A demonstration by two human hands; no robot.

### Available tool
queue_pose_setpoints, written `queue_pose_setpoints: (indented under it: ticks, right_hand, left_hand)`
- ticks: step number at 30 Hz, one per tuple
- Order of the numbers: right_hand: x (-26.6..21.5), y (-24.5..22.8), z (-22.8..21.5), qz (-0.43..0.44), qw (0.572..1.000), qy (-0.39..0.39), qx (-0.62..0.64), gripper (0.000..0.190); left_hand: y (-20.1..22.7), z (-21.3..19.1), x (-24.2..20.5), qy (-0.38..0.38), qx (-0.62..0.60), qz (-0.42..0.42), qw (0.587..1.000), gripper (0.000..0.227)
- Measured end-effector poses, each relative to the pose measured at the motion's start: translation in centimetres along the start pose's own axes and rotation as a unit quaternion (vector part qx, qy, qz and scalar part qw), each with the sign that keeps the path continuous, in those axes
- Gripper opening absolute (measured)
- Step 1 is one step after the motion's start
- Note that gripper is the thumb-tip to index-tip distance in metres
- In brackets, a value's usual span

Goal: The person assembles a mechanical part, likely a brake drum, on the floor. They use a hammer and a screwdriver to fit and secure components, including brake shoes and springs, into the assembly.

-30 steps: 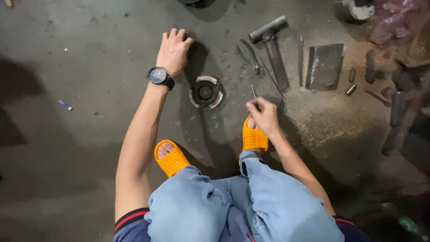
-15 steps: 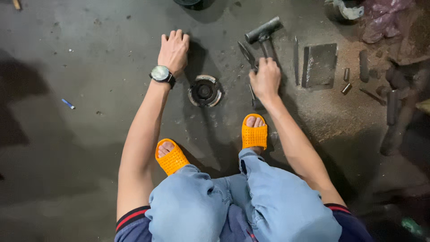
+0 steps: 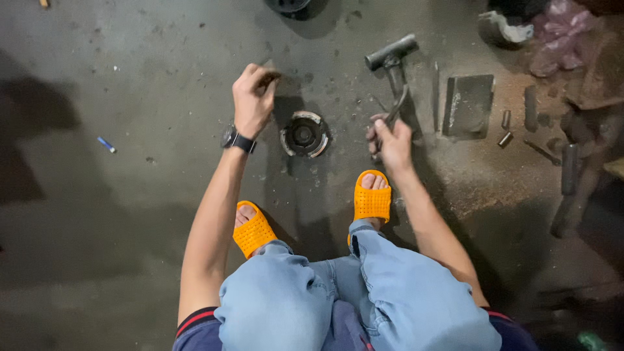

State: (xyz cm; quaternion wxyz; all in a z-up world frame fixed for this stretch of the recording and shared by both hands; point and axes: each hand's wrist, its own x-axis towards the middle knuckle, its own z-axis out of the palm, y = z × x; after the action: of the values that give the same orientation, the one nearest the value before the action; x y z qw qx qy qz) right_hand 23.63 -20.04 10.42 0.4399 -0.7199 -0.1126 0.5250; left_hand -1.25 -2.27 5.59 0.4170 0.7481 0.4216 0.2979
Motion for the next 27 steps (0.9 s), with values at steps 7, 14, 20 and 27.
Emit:
queue_pose_setpoints:
  ticks: [7, 14, 20, 27]
  right_hand:
    - [-2.0, 0.7, 6.0, -0.079, 0.995, -0.054, -0.025, 0.039]
    - [-1.6, 2.6, 7.9, -0.205, 0.919, -0.163, -0.296, 0.046]
    - [-2.6, 1.6, 9.0, -0.199, 0.912, -0.189, -0.306, 0.058]
    - [-3.5, -0.3, 9.1, -0.249, 0.870, -0.178, -0.387, 0.054]
  left_hand:
    - [3.4, -0.3, -5.7, 0.137, -0.200, -0.169, 0.955, 0.011]
    - [5.5, 2.0, -7.2, 0.168, -0.319, -0.253, 0.898, 0.007]
    - [6.6, 2.4, -7.1, 0.177, -0.226, -0.145, 0.947, 0.009]
    - [6.7, 2.8, -7.4, 0.187, -0.134, -0.060, 0.971, 0.009]
